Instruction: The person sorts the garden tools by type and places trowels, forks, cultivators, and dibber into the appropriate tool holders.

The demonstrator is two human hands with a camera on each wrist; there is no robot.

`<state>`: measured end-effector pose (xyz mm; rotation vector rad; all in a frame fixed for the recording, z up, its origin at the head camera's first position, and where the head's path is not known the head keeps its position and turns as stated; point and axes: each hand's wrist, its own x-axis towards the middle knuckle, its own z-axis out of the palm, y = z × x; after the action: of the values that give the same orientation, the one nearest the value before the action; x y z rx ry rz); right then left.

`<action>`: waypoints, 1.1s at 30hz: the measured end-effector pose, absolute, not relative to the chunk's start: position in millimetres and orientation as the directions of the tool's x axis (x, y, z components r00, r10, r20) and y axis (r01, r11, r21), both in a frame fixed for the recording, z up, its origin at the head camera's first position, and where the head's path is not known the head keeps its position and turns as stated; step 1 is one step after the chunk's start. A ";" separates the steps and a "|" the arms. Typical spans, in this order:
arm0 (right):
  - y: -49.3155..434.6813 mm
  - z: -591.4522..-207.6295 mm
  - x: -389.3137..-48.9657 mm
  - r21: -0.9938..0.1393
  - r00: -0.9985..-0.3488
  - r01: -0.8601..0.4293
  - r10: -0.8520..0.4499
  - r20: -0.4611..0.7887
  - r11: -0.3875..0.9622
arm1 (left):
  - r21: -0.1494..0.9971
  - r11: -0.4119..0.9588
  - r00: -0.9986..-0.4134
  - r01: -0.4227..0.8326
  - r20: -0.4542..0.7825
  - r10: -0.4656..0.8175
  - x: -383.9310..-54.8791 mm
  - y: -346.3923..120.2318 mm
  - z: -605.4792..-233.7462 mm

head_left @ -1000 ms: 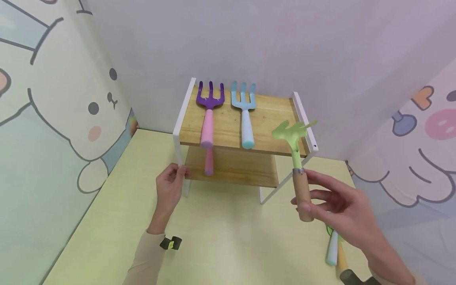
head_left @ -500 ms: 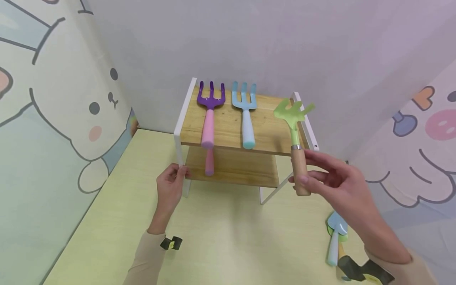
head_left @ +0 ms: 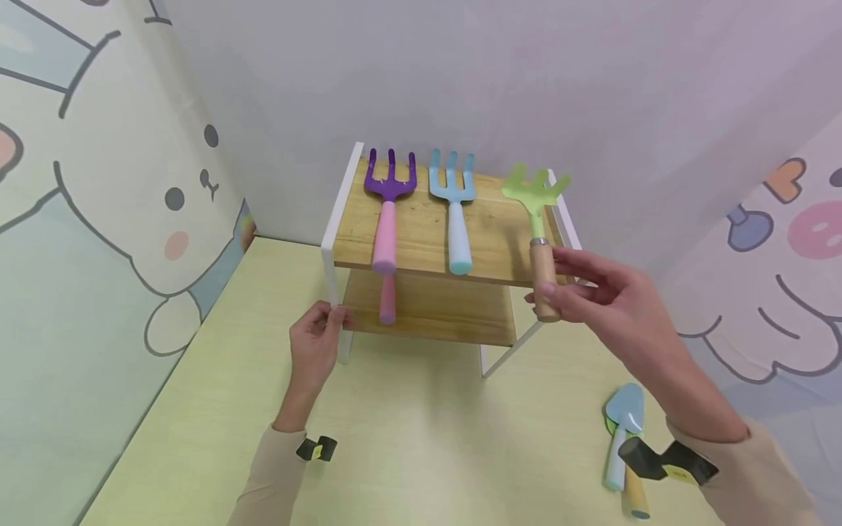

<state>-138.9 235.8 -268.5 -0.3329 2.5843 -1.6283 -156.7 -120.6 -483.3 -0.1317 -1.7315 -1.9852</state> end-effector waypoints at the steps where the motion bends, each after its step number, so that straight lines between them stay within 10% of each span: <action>1: 234.9 -267.2 -140.9 -0.888 -0.975 -0.148 -0.216 0.056 0.436 | 0.902 -0.066 -0.870 0.427 0.390 -0.302 -156.9 -120.4 -483.0; 33: 214.6 -230.8 -197.2 -0.719 -0.955 -0.073 -0.255 -0.148 0.691 | 0.908 -0.059 -0.873 0.416 0.380 -0.304 -156.3 -120.6 -481.3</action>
<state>-197.2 214.6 -230.8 -0.2637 2.6661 -1.1187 -156.3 -120.6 -481.3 -0.1186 -1.7436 -1.9800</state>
